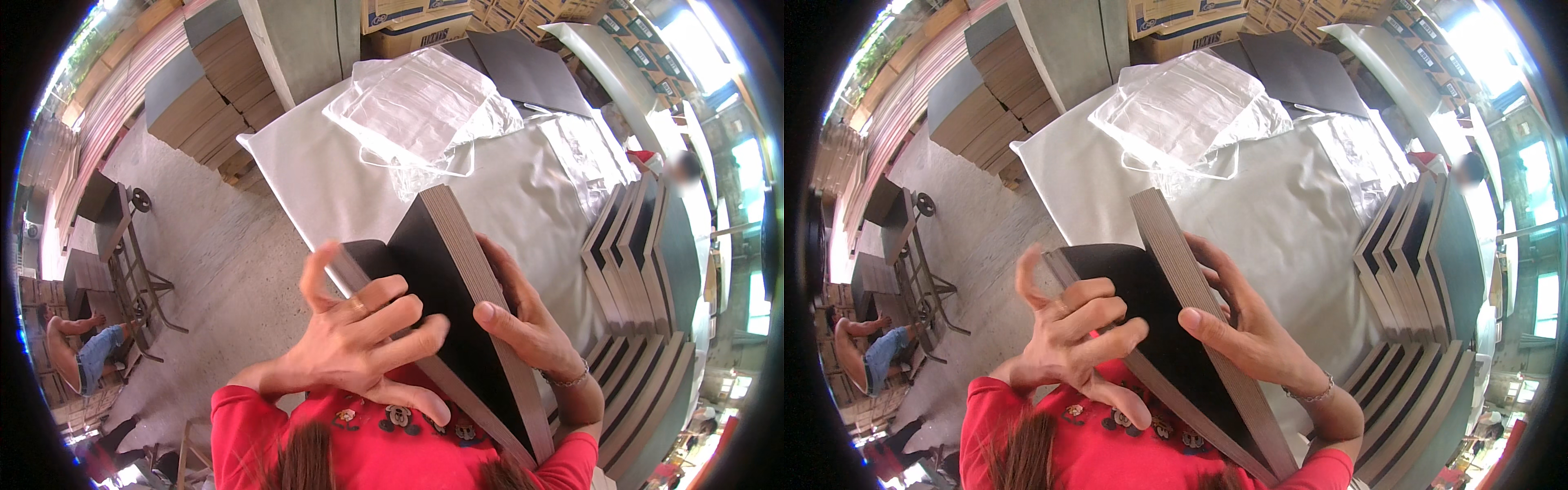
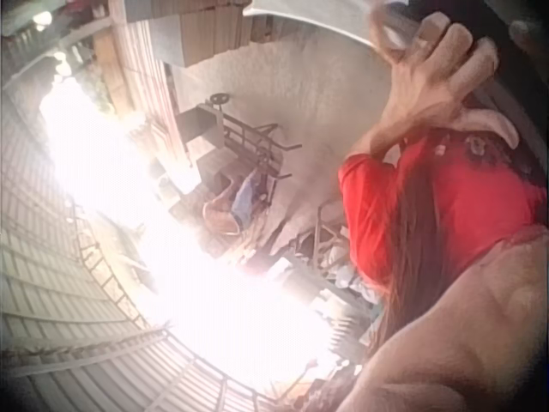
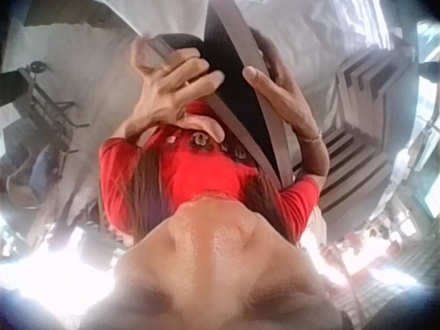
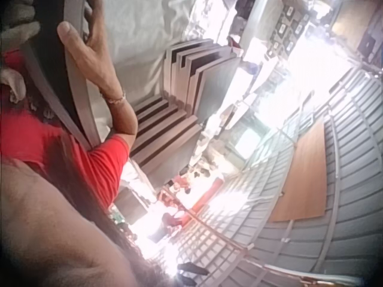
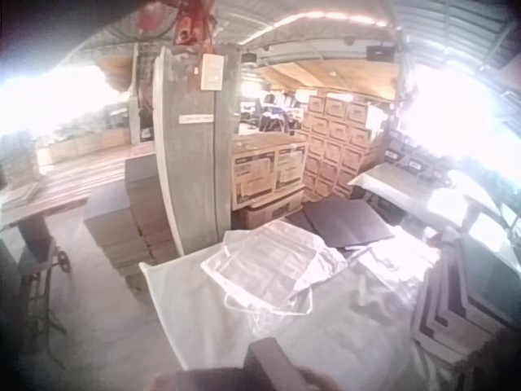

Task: The person wraps rectangular panels in clear plastic bags on a workbench. They place each panel into a bag, fold the plastic around it, and set the wrapped unit aside. The person repeats this process for several panels.

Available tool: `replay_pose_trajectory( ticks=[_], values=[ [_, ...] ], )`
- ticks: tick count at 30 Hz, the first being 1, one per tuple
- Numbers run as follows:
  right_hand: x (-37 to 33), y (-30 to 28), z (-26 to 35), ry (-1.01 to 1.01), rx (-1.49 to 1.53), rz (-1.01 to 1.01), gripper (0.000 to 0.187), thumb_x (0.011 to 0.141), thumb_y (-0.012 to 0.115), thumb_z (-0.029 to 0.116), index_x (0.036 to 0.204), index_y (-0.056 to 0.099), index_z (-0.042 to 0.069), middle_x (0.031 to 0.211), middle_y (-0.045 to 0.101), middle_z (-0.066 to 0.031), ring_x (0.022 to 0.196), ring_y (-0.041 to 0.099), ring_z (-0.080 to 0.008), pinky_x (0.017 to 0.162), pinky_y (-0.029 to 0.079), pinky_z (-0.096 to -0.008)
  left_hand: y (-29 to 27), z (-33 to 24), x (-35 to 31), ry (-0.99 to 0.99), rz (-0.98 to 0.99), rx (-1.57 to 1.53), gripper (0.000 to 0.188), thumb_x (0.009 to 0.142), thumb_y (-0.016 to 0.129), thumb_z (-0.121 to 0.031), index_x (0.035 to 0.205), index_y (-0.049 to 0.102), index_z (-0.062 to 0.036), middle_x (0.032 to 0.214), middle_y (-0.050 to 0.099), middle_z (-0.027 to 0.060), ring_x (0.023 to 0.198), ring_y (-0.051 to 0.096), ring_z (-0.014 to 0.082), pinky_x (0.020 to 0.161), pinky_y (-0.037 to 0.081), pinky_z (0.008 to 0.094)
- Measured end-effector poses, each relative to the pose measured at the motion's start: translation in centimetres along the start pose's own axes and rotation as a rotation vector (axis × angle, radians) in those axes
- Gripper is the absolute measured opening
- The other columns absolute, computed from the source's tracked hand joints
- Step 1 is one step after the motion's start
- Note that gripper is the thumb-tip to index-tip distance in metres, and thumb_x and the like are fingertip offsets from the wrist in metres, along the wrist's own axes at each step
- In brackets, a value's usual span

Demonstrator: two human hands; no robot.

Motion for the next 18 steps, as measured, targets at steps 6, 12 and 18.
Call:
replay_pose_trajectory(
  ticks=[6,12,18],
  values=[
    [-0.1,0.1,0.3,-0.002,0.009,-0.02,0.069,0.095,0.053,0.034,0.146,0.018,0.005,0.137,0.038,-0.0167,0.128,0.036,-0.021,0.103,0.034,-0.0349,0.8,0.1,1.1,-0.018,0.208,-0.053,0.097,0.063,0.048,-0.081,0.135,0.051,-0.0151,0.076,0.04,-0.0014,0.073,0.042,0.015,0.08,0.032,0.0318],
    [-0.2,0.2,0.1,0.0,0.013,-0.005,0.069,0.095,0.053,0.036,0.146,0.018,0.004,0.137,0.038,-0.0183,0.128,0.036,-0.0216,0.102,0.035,-0.0359,0.7,0.1,0.7,-0.021,0.195,-0.025,0.099,0.063,0.048,-0.08,0.136,0.05,-0.0135,0.074,0.034,-0.0001,0.073,0.04,0.0158,0.076,0.032,0.0304],
    [-0.1,0.3,0.1,-0.021,-0.017,-0.015,0.071,0.094,0.053,0.037,0.146,0.018,0.003,0.135,0.039,-0.0208,0.127,0.037,-0.0241,0.102,0.036,-0.0353,0.5,0.1,0.2,-0.029,0.163,-0.021,0.096,0.063,0.048,-0.079,0.133,0.053,-0.0134,0.075,0.035,0.0006,0.074,0.041,0.0159,0.077,0.033,0.0313]
  ],
)
Point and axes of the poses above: each hand's wrist, its own x-axis towards the middle knuckle, its own y-axis out of the palm, z = x × y, the point moved 7 cm from there along x, towards the middle knuckle
